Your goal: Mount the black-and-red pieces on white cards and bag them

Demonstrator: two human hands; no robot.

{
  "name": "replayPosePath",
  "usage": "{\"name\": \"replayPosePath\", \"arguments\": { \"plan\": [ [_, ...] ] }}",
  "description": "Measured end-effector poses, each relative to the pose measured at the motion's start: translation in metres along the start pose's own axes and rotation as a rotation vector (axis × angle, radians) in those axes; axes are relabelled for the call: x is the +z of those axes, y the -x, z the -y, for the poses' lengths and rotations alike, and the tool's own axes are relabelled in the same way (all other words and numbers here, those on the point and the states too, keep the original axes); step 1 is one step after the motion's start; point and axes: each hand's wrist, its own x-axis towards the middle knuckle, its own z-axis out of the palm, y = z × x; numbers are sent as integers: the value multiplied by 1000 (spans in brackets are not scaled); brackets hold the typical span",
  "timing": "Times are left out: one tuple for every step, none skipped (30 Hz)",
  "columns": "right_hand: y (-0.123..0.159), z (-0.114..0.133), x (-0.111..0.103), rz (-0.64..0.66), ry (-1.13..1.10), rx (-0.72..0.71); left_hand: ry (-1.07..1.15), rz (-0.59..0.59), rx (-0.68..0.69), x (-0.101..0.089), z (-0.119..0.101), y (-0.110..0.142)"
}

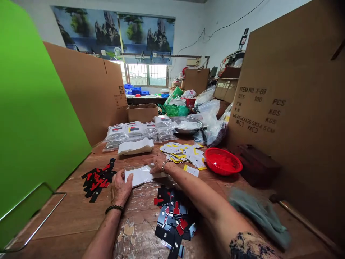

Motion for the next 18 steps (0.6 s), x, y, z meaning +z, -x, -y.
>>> {"name": "replayPosePath", "arguments": {
  "plan": [
    [5, -1, -2, -24, 6, 12, -8, -14, 7, 1, 1, 0],
    [11, -3, -5, -44, 13, 25, -14, -25, 11, 2, 2, 0],
    [18, -5, -9, -64, 18, 37, -19, -37, 20, 2, 2, 1],
    [26, -9, -15, -84, 20, 45, -26, -54, 39, 0, 1, 3],
    [36, -13, -21, -101, 23, 57, -34, -77, 74, -2, -1, 5],
    [46, -19, -27, -113, 28, 74, -45, -99, 131, -5, -5, 8],
    [57, -26, -33, -118, 35, 97, -59, -110, 205, -7, -9, 11],
    [70, -34, -37, -116, 45, 124, -76, -100, 289, -10, -15, 14],
    [83, -42, -41, -110, 57, 156, -97, -69, 370, -13, -21, 17],
    [97, -50, -42, -100, 72, 192, -120, -15, 447, -14, -28, 19],
    [110, -57, -42, -87, 88, 229, -144, 50, 516, -14, -34, 21],
    [123, -64, -40, -74, 106, 267, -168, 116, 578, -14, -41, 23],
    [135, -70, -37, -63, 123, 302, -191, 179, 632, -12, -47, 23],
    [145, -75, -33, -55, 138, 334, -211, 236, 679, -10, -52, 23],
    [153, -78, -29, -52, 150, 360, -230, 285, 712, -7, -56, 23],
    [159, -81, -24, -53, 158, 380, -251, 328, 730, -4, -59, 22],
    [163, -83, -19, -57, 162, 396, -271, 362, 730, -2, -62, 22],
    [164, -84, -15, -66, 163, 407, -289, 385, 715, 1, -63, 21]
  ]
}}
